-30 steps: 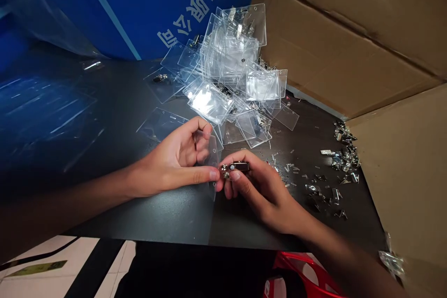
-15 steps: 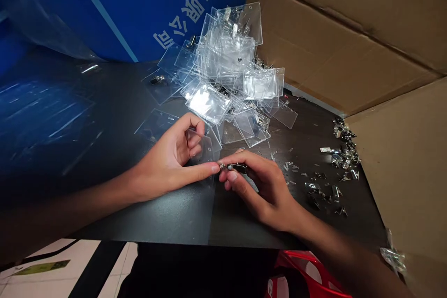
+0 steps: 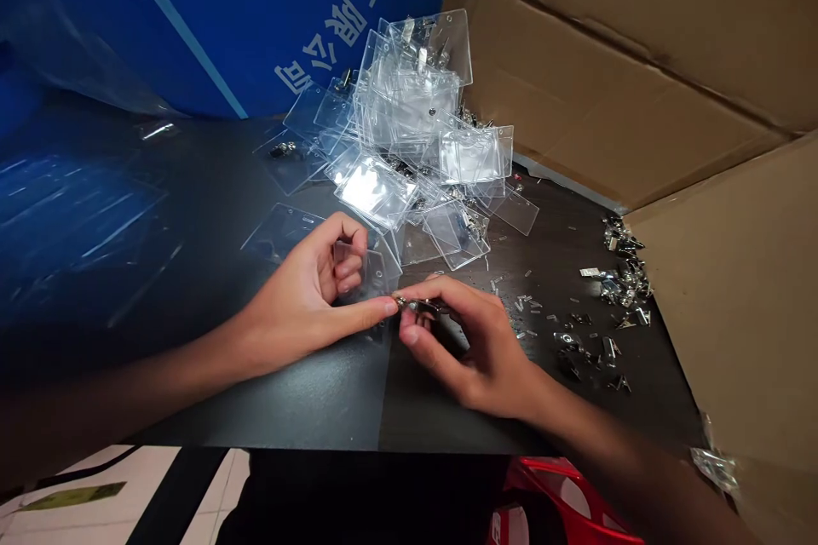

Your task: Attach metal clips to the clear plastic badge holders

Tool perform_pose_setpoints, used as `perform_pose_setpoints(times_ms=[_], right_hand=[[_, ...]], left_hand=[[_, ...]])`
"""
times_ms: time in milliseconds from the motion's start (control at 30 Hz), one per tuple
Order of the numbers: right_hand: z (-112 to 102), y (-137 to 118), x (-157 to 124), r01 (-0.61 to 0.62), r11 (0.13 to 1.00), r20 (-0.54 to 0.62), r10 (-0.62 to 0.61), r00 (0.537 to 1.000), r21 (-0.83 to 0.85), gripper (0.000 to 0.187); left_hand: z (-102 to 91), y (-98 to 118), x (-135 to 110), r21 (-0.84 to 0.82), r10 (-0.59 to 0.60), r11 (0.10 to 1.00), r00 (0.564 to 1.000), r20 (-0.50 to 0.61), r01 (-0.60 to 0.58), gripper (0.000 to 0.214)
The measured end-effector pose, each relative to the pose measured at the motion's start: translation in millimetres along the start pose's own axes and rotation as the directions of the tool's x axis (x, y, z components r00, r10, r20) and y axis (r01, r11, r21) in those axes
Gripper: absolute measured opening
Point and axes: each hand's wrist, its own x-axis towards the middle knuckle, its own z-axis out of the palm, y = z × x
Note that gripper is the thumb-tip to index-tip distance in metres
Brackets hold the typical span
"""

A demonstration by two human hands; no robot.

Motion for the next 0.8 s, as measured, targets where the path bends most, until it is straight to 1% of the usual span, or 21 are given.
perform_pose_setpoints(times_ms=[67,133,233,333,500,600,667,733,800], right_hand=[[2.3,1.3,0.9,0.001,1.0,-0.029,-0.001,1.0,-0.022,0.015],[4.1,1.6,1.6,-0.016,0.999,-0.057,0.014,0.998,-0.039,0.007],[5.0,-0.4,1.8,-0.057,0.998,-0.071,0.056,0.996,-0.023,0.001],[5.5,-3.2,0.3,-0.124,0.992,-0.074,0.127,0.989,0.037,0.007],[8.5,-2.4,-2.5,-0.222,0.962,-0.043,0.231,0.972,0.156,0.018],[6.4,-1.5,1.6,-0.232,0.95,-0.064,0.25,0.966,0.21,0.016],[2.0,-1.0,6.9,-0.246,0.938,-0.085,0.273,0.958,0.245,0.018],[-3.8,0.8,12.7,-0.255,0.931,-0.109,0.291,0.95,0.26,0.023],[-8.8,4.6,17.6,-0.26,0.927,-0.128,0.302,0.944,0.272,0.022]], left_hand=[[1.1,-1.2,-0.8,0.009,0.005,1.0,1.0,-0.019,-0.005,0.048],[2.4,-1.9,-1.3,0.021,0.02,1.0,0.999,-0.033,-0.019,0.047],[3.8,-1.1,-2.4,0.021,0.034,0.999,0.999,-0.029,-0.033,0.046],[4.6,1.3,-4.1,0.017,0.023,1.0,1.0,0.021,-0.024,0.045],[7.2,1.0,-5.3,-0.029,0.015,1.0,0.993,0.117,-0.012,0.041],[6.9,-3.6,-3.7,-0.056,0.011,0.998,0.988,0.154,-0.002,0.035],[5.4,-6.8,-2.2,-0.043,0.002,0.999,0.988,0.155,0.005,0.032],[3.7,-9.4,-0.8,-0.019,-0.01,1.0,0.988,0.154,0.013,0.033],[2.7,-11.6,0.2,-0.02,-0.019,1.0,0.986,0.163,0.023,0.034]])
